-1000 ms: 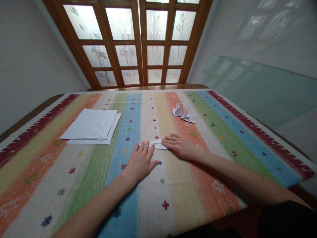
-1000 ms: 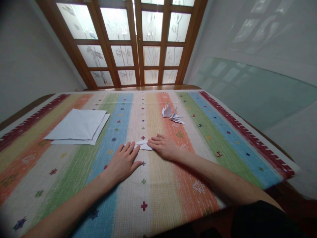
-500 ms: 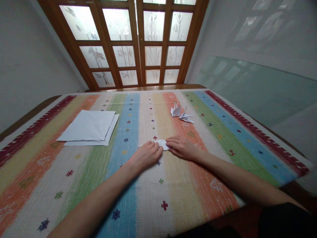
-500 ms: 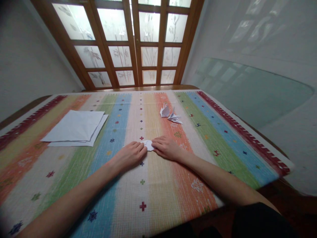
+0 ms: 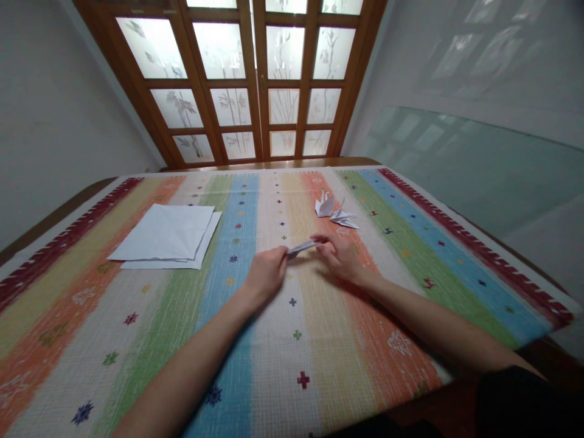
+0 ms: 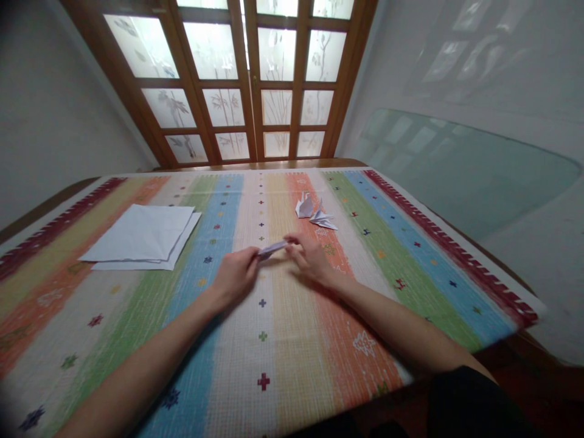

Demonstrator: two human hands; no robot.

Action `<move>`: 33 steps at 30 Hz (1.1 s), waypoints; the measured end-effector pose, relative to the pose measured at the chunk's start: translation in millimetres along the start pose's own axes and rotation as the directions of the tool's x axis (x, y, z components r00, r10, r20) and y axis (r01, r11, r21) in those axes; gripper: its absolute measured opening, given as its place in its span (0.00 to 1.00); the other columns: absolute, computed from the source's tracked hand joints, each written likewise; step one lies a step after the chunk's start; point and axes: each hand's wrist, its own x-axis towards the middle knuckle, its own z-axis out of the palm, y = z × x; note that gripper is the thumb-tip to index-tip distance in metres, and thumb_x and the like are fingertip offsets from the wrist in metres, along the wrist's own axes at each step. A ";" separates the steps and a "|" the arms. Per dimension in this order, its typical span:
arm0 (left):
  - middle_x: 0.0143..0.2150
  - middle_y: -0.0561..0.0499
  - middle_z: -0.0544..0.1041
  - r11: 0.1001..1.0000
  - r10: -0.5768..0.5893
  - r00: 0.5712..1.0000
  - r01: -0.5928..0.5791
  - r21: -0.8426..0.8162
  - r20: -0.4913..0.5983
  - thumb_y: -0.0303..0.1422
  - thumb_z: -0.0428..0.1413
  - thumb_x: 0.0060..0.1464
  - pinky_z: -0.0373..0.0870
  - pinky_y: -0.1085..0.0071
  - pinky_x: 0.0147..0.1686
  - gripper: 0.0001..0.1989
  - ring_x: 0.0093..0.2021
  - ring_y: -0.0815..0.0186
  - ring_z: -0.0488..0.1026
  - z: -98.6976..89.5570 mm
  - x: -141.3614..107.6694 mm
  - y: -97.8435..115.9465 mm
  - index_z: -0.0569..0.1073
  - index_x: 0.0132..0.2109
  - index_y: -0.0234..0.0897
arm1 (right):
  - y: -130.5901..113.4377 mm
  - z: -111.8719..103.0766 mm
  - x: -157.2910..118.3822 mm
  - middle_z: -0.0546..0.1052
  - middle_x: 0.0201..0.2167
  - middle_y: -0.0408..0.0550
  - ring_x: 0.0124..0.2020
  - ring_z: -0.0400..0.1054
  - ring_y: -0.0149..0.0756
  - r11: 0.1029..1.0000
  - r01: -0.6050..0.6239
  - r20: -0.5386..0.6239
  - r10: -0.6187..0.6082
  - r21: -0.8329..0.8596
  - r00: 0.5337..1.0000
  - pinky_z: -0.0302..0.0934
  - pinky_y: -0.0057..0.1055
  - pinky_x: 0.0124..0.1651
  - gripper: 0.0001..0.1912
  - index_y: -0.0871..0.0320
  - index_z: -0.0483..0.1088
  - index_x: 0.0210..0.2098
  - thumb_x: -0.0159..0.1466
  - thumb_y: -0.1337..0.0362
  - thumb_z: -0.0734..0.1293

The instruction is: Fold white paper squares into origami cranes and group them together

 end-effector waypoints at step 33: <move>0.32 0.54 0.73 0.462 -0.626 0.754 0.153 -0.873 -0.199 0.33 0.64 0.37 0.70 0.72 0.31 0.21 0.28 0.70 0.73 1.6 10.9 -5.8 0.64 0.39 0.37 | -53.0 80.3 41.4 0.73 0.26 0.42 0.25 0.67 0.30 0.729 -0.315 -0.061 0.438 0.608 0.897 0.63 0.26 0.25 0.14 0.56 0.67 0.31 0.52 0.56 0.72</move>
